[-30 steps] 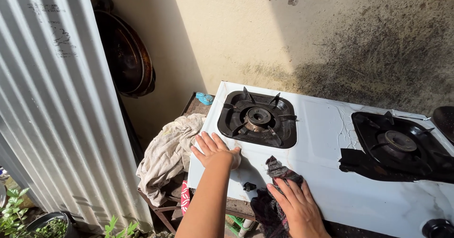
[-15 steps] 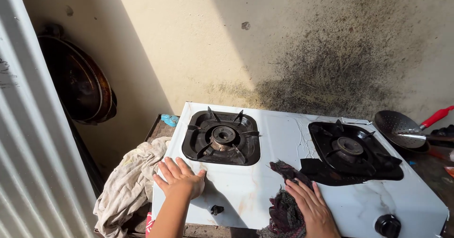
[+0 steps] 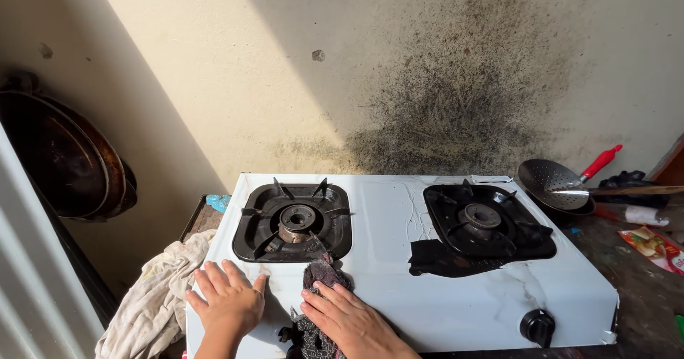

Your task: Scrubbing and wiping a gas stove with a cloth and soapy water.

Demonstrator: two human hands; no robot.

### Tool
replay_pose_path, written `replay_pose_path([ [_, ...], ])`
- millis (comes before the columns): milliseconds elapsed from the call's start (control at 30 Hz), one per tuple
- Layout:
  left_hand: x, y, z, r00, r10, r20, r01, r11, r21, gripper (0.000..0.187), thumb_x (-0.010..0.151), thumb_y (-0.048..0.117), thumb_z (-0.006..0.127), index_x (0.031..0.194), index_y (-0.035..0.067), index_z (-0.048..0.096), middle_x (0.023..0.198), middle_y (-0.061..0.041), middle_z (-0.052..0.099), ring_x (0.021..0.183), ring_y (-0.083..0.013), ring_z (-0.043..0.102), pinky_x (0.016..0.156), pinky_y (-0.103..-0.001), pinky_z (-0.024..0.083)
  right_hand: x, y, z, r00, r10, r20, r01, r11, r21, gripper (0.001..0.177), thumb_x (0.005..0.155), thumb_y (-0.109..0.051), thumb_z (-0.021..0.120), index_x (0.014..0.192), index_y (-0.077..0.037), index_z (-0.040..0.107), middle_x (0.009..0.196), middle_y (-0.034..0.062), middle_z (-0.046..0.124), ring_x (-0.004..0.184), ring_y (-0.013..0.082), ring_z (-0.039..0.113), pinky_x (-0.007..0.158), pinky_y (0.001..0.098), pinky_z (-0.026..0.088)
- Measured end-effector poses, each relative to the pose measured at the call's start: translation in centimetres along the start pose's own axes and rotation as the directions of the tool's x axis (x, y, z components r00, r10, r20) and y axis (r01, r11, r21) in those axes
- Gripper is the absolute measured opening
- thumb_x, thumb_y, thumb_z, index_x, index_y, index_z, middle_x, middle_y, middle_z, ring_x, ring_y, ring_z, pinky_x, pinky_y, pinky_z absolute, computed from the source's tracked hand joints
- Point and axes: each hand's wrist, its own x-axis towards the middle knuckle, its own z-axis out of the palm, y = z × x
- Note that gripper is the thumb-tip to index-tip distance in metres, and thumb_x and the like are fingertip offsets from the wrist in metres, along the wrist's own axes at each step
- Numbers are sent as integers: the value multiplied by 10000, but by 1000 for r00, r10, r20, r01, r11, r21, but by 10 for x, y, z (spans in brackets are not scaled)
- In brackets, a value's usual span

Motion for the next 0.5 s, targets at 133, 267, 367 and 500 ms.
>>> replay_pose_path([
  [133,8,-7,9,999,18,-35,-18,1000,-5,933,970,718,287,1635,113,38,1708,-167,-41,1566,-378,-126,1208,-574,-66,-46,40,12,999,20,45,-19,1000,-23,614,1036,-282,423,1593,-29,372,1662,137,368,1588,296,293,1296,481,183],
  [267,10,-9,17,995,16,-95,-18,1000,-10,939,961,727,289,1628,109,55,1701,-171,-26,1559,-380,-109,1200,-582,-52,-134,94,-5,982,130,-138,-162,953,-256,849,918,-411,581,1575,3,238,1654,160,254,1554,331,217,1249,508,138],
  [367,10,-10,26,989,21,-149,-19,1000,10,936,955,733,280,1624,114,66,1700,-171,-18,1559,-379,-100,1198,-581,-44,-183,121,-29,953,214,-213,-258,944,-207,1127,723,-475,756,1560,6,174,1634,183,214,1528,370,188,1224,561,96],
  [500,1,4,35,908,40,-418,-66,997,-46,929,921,667,322,1635,116,99,1721,-175,-18,1566,-371,-72,1133,-619,1,-205,140,-18,847,521,-106,-526,793,-306,1247,520,-188,704,1637,-101,156,1727,79,197,1557,272,176,1280,476,86],
])
